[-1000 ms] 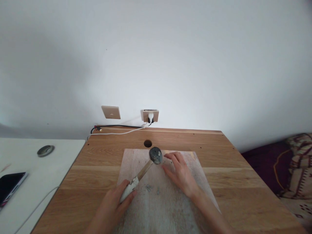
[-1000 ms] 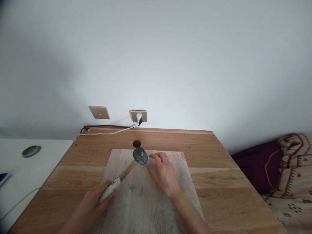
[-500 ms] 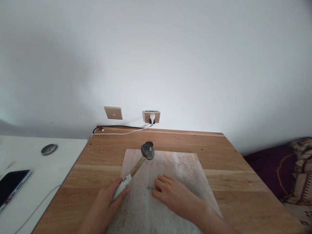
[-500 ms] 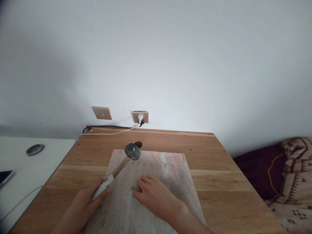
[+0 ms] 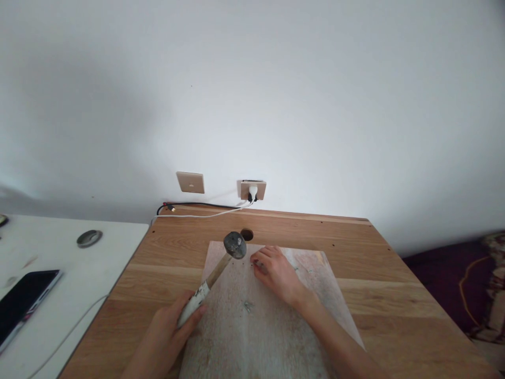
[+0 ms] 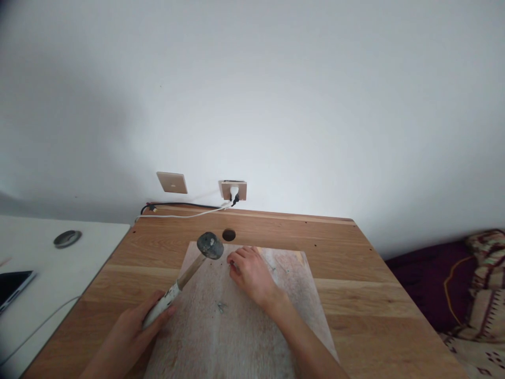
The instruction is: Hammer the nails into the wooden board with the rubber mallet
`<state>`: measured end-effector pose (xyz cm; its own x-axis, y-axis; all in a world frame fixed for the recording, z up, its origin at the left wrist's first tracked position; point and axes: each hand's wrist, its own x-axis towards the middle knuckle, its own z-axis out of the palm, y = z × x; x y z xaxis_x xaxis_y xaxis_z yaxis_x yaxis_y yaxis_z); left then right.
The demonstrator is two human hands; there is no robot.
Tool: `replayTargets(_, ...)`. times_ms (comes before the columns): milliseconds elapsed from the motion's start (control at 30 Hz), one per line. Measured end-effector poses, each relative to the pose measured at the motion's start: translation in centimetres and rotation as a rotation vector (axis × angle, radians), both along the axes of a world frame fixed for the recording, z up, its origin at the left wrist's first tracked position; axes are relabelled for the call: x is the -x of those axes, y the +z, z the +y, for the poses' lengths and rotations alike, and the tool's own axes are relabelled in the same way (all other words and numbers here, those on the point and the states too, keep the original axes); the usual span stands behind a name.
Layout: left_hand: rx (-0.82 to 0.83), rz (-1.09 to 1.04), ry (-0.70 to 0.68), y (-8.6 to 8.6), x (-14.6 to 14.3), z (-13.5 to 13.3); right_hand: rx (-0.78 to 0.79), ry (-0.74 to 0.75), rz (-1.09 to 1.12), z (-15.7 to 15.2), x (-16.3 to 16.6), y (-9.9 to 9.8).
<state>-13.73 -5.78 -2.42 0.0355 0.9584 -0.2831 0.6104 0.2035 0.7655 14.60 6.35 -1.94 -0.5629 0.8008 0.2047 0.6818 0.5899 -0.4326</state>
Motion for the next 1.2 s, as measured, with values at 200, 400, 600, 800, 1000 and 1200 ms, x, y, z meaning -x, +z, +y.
replayTargets(200,-0.025,-0.014,0.01,-0.4,0.1,0.0,-0.003,0.0,-0.045,-0.1,0.1,-0.1)
replayTargets(400,0.001,-0.03,-0.013,-0.5,0.1,0.0,-0.012,0.003,-0.03,0.2,0.3,-0.6)
replayTargets(600,0.004,-0.016,-0.028,-0.1,-0.3,0.1,-0.026,-0.024,-0.006,0.2,0.3,-1.2)
replayTargets(800,0.022,-0.035,-0.045,1.3,-1.4,0.3,-0.049,-0.094,0.043,-0.4,-0.2,-1.4)
replayTargets(1000,0.067,0.004,-0.141,1.6,-1.7,0.8,-0.065,-0.161,0.086,-1.2,-2.4,-1.4)
replayTargets(1200,0.063,0.049,-0.197,1.6,-1.6,1.3,-0.1,-0.157,0.181,-3.1,-2.9,-0.6)
